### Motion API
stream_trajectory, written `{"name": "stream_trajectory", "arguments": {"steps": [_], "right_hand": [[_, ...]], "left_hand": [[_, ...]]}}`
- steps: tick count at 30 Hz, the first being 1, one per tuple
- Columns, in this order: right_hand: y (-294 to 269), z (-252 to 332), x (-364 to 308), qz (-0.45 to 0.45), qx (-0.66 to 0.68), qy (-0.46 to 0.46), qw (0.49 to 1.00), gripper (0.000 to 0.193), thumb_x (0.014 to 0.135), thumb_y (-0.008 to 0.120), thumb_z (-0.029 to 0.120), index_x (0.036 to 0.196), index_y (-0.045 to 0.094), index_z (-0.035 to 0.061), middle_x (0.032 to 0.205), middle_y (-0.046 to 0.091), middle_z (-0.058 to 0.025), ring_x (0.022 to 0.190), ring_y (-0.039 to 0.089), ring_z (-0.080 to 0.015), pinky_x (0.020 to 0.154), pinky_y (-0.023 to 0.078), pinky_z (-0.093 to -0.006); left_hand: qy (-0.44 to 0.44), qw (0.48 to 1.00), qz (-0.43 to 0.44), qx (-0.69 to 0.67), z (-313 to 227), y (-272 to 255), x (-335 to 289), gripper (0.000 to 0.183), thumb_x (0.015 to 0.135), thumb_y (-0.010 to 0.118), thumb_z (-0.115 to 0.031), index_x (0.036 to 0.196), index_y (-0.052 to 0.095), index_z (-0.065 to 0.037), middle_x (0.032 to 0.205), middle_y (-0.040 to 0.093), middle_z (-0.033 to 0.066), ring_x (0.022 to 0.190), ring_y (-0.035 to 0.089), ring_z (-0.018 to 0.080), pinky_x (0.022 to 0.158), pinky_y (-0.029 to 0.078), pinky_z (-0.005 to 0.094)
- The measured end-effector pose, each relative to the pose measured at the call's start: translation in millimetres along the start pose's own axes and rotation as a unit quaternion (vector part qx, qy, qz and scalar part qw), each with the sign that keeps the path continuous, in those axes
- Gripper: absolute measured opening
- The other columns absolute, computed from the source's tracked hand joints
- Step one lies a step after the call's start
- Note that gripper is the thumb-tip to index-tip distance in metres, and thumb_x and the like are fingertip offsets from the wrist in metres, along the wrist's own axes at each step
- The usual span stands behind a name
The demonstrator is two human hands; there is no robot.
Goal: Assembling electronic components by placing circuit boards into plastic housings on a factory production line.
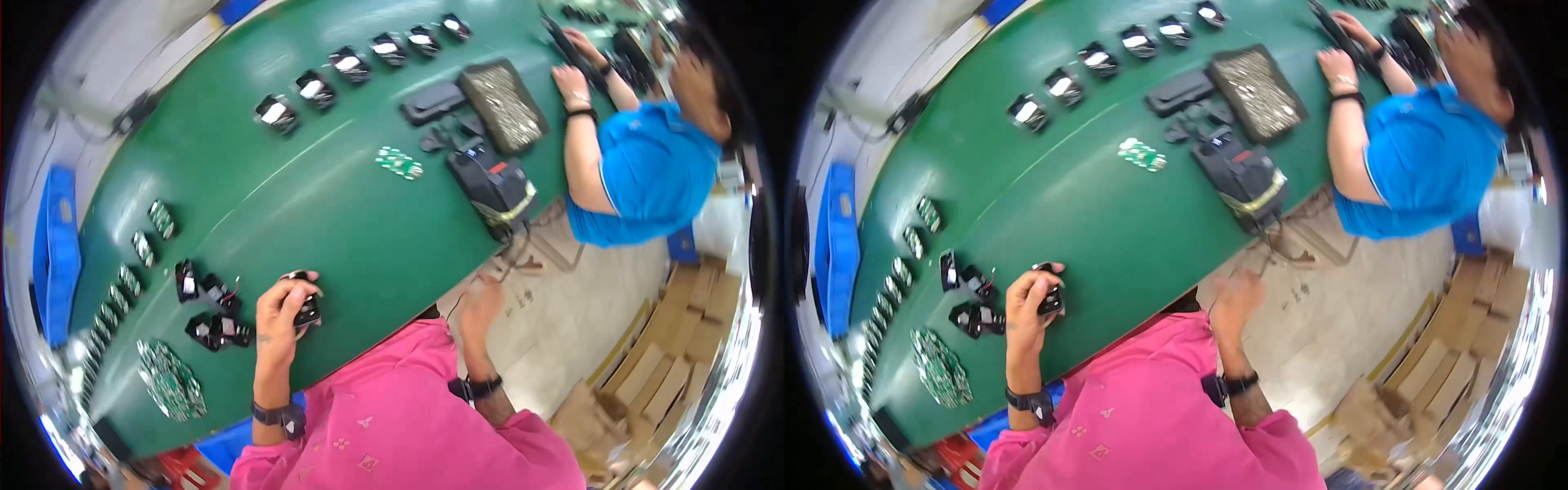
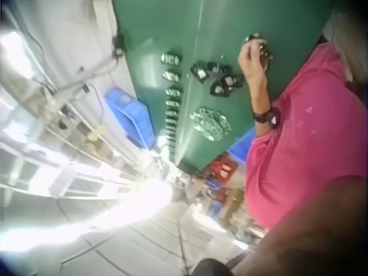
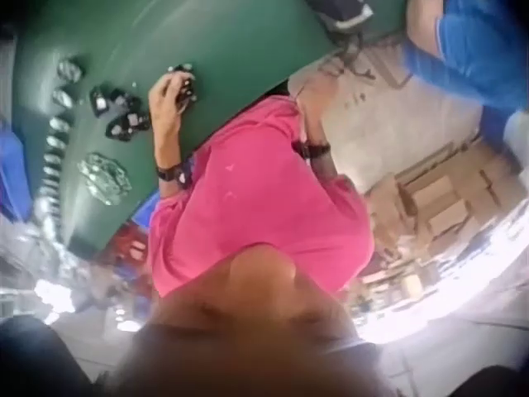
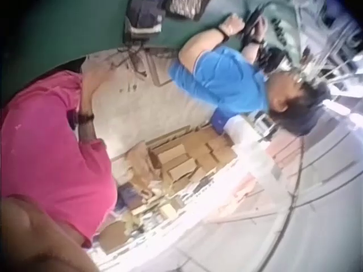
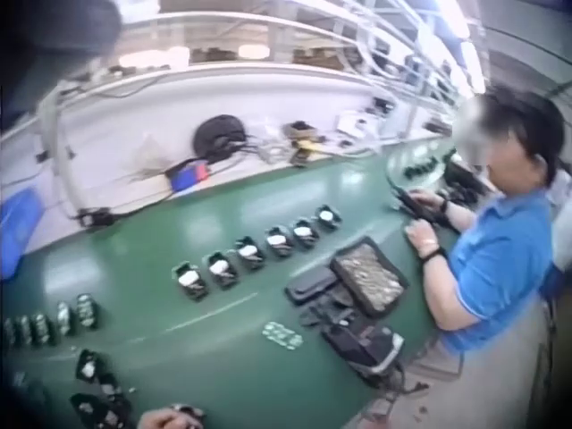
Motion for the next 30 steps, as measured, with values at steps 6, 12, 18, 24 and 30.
{"name": "stream_trajectory", "arguments": {"steps": [6, 12, 18, 24, 30], "right_hand": [[18.4, 37.9, 0.5, 0.362, -0.018, -0.101, 0.926, 0.040, 0.089, 0.067, 0.029, 0.115, 0.064, -0.0009, 0.102, 0.066, -0.0282, 0.093, 0.065, -0.0450, 0.078, 0.053, -0.0481], [-118.1, 145.7, 68.5, 0.487, 0.060, -0.164, 0.856, 0.034, 0.091, 0.068, 0.029, 0.109, 0.067, 0.0005, 0.080, 0.068, -0.0182, 0.071, 0.067, -0.0372, 0.062, 0.052, -0.0442], [-2.5, 245.5, 129.5, 0.196, -0.092, -0.252, 0.943, 0.062, 0.092, 0.065, 0.044, 0.133, 0.054, -0.0017, 0.083, 0.066, -0.0169, 0.074, 0.066, -0.0324, 0.063, 0.054, -0.0402], [-5.2, 211.8, 40.5, 0.213, 0.017, -0.527, 0.822, 0.082, 0.079, 0.071, 0.056, 0.137, 0.052, 0.0017, 0.109, 0.056, -0.0211, 0.097, 0.057, -0.0355, 0.073, 0.052, -0.0442], [-54.5, 149.9, 5.0, 0.276, 0.057, -0.665, 0.692, 0.052, 0.080, 0.072, 0.039, 0.119, 0.067, 0.0040, 0.101, 0.058, -0.0101, 0.090, 0.057, -0.0236, 0.069, 0.044, -0.0338]], "left_hand": [[0.011, 0.998, -0.004, 0.066, 8.0, 1.8, -2.6, 0.024, 0.100, 0.059, -0.026, 0.096, 0.065, -0.003, 0.117, 0.066, 0.0092, 0.063, 0.059, 0.0085, 0.047, 0.042, 0.0212], [0.041, 0.997, -0.044, 0.045, 18.6, 4.4, -11.1, 0.024, 0.102, 0.056, -0.022, 0.096, 0.067, -0.002, 0.116, 0.067, 0.0090, 0.063, 0.060, 0.0090, 0.048, 0.042, 0.0216], [0.045, 0.998, -0.045, 0.010, 14.0, 7.4, -22.8, 0.022, 0.101, 0.057, -0.020, 0.095, 0.067, -0.002, 0.114, 0.067, 0.0099, 0.067, 0.063, 0.0104, 0.054, 0.049, 0.0225], [-0.022, 0.996, -0.071, -0.039, 20.3, -12.9, -53.7, 0.025, 0.100, 0.059, -0.024, 0.099, 0.070, -0.001, 0.117, 0.066, 0.0097, 0.078, 0.064, 0.0110, 0.060, 0.054, 0.0242], [-0.059, 0.977, -0.031, -0.203, 19.6, -0.7, -50.7, 0.026, 0.101, 0.057, -0.027, 0.097, 0.066, -0.003, 0.117, 0.066, 0.0101, 0.066, 0.060, 0.0113, 0.049, 0.044, 0.0232]]}}
Point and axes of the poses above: each hand's wrist, its own x-axis towards the middle knuckle, its own y-axis out of the palm, z = x × y, the point moved 1 cm from there along x, towards the middle knuckle
